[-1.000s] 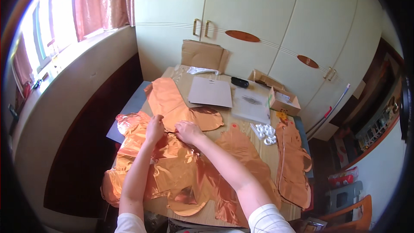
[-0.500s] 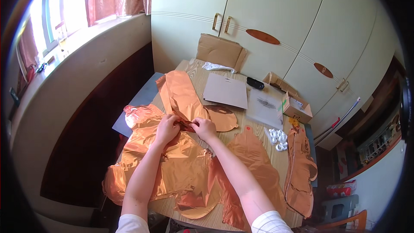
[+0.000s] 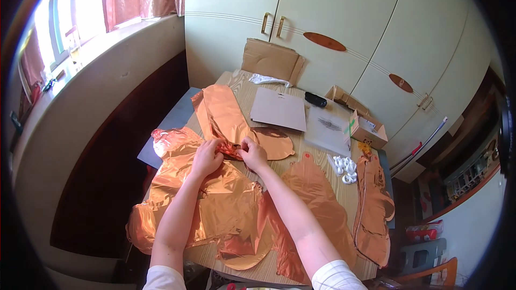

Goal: Folding foil balloons and placing them into individual packaging.

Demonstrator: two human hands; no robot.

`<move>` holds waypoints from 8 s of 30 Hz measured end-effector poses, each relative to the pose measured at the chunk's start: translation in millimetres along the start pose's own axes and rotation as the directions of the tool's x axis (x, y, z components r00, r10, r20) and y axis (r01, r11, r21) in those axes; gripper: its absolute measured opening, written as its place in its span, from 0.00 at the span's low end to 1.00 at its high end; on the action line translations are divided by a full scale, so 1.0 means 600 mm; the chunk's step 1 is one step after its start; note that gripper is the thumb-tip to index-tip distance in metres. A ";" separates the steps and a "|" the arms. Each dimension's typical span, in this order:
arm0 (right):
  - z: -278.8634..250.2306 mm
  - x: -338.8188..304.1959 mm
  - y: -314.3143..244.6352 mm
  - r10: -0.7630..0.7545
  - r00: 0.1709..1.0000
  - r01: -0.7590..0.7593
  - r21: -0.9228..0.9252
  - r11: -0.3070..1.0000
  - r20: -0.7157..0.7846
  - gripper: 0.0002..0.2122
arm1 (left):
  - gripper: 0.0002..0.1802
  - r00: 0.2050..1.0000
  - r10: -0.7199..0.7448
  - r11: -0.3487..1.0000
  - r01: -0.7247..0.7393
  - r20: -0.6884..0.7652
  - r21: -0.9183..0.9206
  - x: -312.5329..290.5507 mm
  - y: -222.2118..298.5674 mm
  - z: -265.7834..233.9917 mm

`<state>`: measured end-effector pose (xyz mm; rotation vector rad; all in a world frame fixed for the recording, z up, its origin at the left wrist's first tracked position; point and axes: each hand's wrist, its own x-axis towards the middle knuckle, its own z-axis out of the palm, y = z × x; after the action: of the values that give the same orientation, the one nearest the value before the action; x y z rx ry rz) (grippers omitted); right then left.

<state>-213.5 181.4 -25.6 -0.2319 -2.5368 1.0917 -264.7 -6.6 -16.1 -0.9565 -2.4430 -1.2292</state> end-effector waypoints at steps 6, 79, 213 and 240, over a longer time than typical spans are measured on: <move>0.006 -0.001 0.005 0.000 0.999 0.005 0.096 0.995 -0.048 0.08 | 0.25 0.997 0.054 0.993 -0.059 0.051 0.103 0.001 0.016 -0.007; -0.472 -0.509 -0.186 -0.818 0.279 0.660 -0.719 -0.217 0.503 0.13 | 0.39 0.366 -0.008 0.103 0.926 0.931 -0.363 -0.082 0.342 0.090; -0.432 -0.490 0.152 -0.030 0.958 0.098 -0.227 0.969 0.285 0.22 | 0.50 0.447 0.564 0.656 -0.753 0.694 -0.047 -0.197 0.355 0.170; -0.420 -0.412 0.144 0.132 0.881 0.166 -0.556 0.814 0.455 0.50 | 0.49 0.379 0.517 0.645 -0.762 0.767 -0.059 -0.186 0.366 0.159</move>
<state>113.6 337.0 5.2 -0.0953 -3.2666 0.3326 -30.3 113.1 8.9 -2.3604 -2.1192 -0.1164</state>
